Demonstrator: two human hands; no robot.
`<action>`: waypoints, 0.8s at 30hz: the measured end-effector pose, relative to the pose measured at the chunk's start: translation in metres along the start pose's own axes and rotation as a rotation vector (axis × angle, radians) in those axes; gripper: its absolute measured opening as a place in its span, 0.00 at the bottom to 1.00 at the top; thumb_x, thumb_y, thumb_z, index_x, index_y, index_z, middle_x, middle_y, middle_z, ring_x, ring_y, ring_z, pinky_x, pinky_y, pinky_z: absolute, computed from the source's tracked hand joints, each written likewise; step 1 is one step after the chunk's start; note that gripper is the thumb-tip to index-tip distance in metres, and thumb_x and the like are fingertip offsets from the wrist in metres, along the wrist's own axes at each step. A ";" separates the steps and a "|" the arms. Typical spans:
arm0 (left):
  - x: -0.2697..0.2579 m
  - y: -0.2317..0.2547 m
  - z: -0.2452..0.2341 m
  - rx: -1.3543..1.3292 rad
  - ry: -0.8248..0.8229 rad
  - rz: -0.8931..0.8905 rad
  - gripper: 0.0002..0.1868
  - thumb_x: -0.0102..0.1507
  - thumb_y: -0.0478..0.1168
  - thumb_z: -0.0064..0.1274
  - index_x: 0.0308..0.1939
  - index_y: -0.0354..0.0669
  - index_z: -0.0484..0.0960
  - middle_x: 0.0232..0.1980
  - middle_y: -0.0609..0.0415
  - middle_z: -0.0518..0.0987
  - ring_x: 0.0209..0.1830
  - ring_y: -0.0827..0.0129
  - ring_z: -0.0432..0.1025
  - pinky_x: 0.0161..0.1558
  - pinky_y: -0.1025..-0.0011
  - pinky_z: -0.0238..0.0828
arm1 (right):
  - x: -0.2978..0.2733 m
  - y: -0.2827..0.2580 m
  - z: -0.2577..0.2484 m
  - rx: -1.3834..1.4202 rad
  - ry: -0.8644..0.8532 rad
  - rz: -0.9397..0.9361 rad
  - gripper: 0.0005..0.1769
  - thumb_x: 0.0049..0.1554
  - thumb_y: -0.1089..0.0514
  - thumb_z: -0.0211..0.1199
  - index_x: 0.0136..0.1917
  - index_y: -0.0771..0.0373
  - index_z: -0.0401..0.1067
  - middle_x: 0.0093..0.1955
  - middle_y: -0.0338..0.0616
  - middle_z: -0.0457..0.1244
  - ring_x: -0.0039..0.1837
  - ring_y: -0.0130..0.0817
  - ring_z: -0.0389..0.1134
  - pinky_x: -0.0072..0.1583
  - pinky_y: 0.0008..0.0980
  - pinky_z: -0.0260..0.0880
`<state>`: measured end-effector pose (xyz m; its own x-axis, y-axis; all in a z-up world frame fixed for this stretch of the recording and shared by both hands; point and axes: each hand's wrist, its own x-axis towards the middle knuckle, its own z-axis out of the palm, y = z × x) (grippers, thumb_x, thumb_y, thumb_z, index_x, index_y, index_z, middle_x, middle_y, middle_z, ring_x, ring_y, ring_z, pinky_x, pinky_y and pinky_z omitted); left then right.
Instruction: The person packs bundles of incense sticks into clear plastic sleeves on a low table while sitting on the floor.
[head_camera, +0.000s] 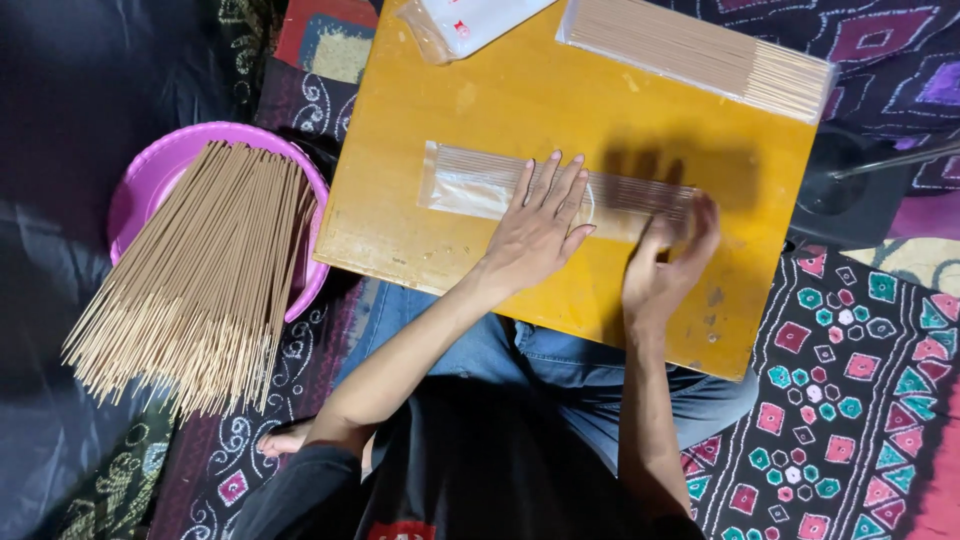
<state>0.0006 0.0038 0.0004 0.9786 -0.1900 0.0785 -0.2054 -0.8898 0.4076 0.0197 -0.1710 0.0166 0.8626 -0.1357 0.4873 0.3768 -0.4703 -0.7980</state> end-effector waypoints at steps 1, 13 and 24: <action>-0.001 0.000 0.000 0.000 0.002 -0.004 0.37 0.75 0.57 0.35 0.80 0.37 0.52 0.85 0.45 0.45 0.86 0.52 0.32 0.82 0.49 0.17 | -0.001 0.010 -0.003 0.001 -0.004 -0.002 0.25 0.70 0.58 0.60 0.73 0.71 0.56 0.72 0.64 0.54 0.79 0.61 0.50 0.77 0.60 0.46; 0.000 0.000 0.006 0.017 0.026 0.019 0.36 0.74 0.56 0.37 0.79 0.35 0.54 0.85 0.44 0.44 0.85 0.51 0.32 0.82 0.48 0.19 | -0.002 0.029 -0.017 -0.090 0.036 0.032 0.22 0.74 0.57 0.53 0.76 0.62 0.52 0.68 0.56 0.61 0.73 0.59 0.61 0.70 0.67 0.60; -0.008 -0.025 0.011 -0.090 0.465 0.095 0.21 0.71 0.46 0.48 0.67 0.47 0.73 0.69 0.54 0.69 0.74 0.57 0.63 0.69 0.58 0.62 | -0.005 -0.023 0.015 -0.170 -0.130 -0.365 0.10 0.63 0.72 0.63 0.59 0.71 0.71 0.62 0.60 0.61 0.66 0.63 0.64 0.65 0.57 0.64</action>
<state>-0.0020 0.0233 -0.0207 0.8592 -0.0449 0.5096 -0.3130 -0.8342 0.4541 0.0120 -0.1463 0.0277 0.7220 0.1726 0.6700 0.6143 -0.6054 -0.5061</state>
